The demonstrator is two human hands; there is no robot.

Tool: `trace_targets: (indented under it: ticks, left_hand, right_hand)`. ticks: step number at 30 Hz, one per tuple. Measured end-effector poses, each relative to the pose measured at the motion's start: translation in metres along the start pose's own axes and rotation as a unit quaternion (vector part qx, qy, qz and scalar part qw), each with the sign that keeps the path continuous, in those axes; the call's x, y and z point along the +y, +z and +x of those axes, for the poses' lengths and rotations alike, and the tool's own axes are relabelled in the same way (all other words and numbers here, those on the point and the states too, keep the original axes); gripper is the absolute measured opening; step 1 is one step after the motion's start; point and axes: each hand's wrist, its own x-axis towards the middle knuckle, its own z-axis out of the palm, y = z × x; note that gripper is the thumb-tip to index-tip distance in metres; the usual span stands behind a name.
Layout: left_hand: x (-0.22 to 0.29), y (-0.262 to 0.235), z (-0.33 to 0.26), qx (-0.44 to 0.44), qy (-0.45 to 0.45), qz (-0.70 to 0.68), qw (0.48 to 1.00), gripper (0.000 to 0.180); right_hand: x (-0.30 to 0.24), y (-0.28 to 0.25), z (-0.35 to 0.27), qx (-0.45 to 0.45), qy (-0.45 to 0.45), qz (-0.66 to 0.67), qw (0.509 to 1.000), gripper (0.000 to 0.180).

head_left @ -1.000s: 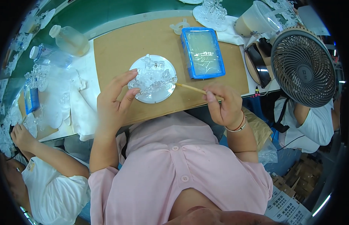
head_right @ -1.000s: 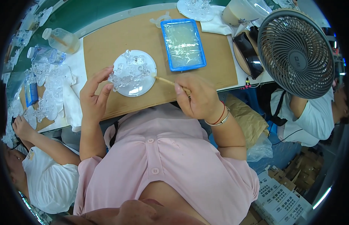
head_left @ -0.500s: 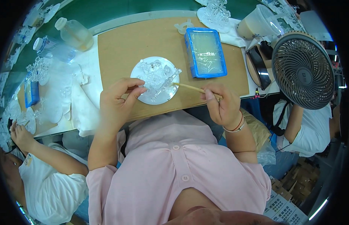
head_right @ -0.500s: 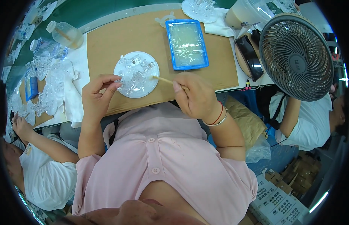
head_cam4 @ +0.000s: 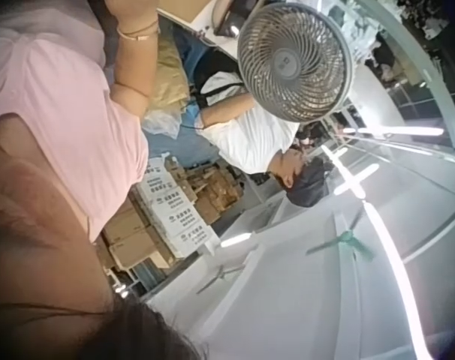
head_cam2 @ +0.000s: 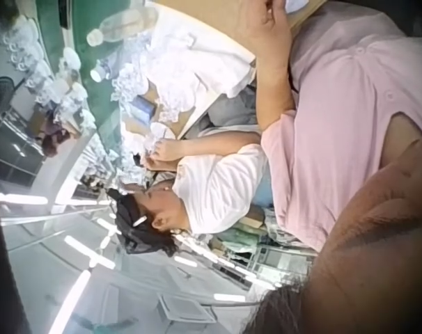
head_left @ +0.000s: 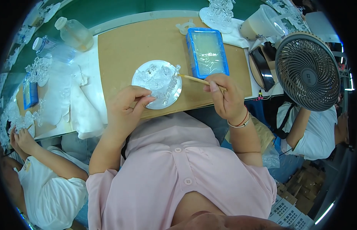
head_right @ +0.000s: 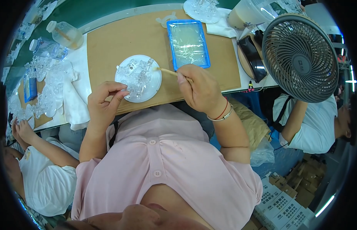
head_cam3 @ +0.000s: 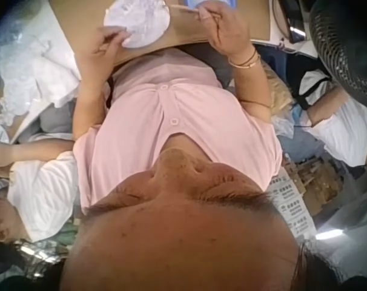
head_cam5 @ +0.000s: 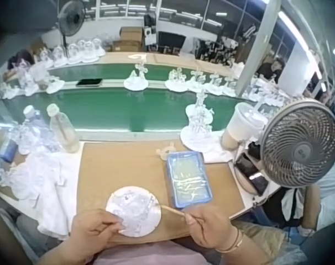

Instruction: Applying glue to decorative plastic pieces and mounting them onto a base as part of a lighting fixture assembly.

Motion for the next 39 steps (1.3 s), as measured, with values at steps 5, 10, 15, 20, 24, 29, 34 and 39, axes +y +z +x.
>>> trace_targets:
  ticks: [5, 10, 15, 20, 24, 29, 34, 39]
  left_hand:
    - [-0.004, 0.007, -0.001, 0.028, 0.031, 0.004, 0.999, 0.012]
    - [-0.004, 0.015, 0.004, 0.035, 0.049, 0.004, 0.998, 0.013]
    - [-0.005, 0.021, 0.007, 0.045, 0.060, -0.006, 0.997, 0.014]
    - [-0.002, 0.027, 0.011, 0.081, 0.068, -0.018, 0.994, 0.015]
    - [0.003, 0.028, 0.015, 0.085, 0.067, 0.001, 0.994, 0.015]
    - [0.001, 0.030, 0.016, 0.085, 0.056, -0.020, 0.995, 0.014]
    - [0.003, 0.029, 0.016, 0.075, 0.024, -0.054, 0.995, 0.013]
    - [0.007, 0.032, 0.020, 0.065, 0.017, -0.058, 0.996, 0.013]
  right_hand:
    - [-0.009, -0.010, -0.011, -0.040, -0.028, -0.024, 0.999, 0.008]
    - [-0.007, -0.002, -0.010, 0.034, 0.026, 0.026, 0.999, 0.010]
    - [-0.017, -0.011, -0.015, -0.027, -0.016, 0.013, 0.999, 0.008]
    - [-0.028, -0.029, -0.025, 0.045, 0.027, 0.076, 0.996, 0.007]
    - [-0.022, -0.042, -0.020, 0.196, 0.100, 0.069, 0.973, 0.010]
    - [-0.008, -0.041, -0.016, 0.128, 0.129, -0.016, 0.983, 0.013]
    - [-0.009, -0.041, -0.020, 0.159, 0.150, 0.030, 0.975, 0.012]
    - [-0.022, -0.036, -0.031, 0.157, 0.083, 0.107, 0.978, 0.011]
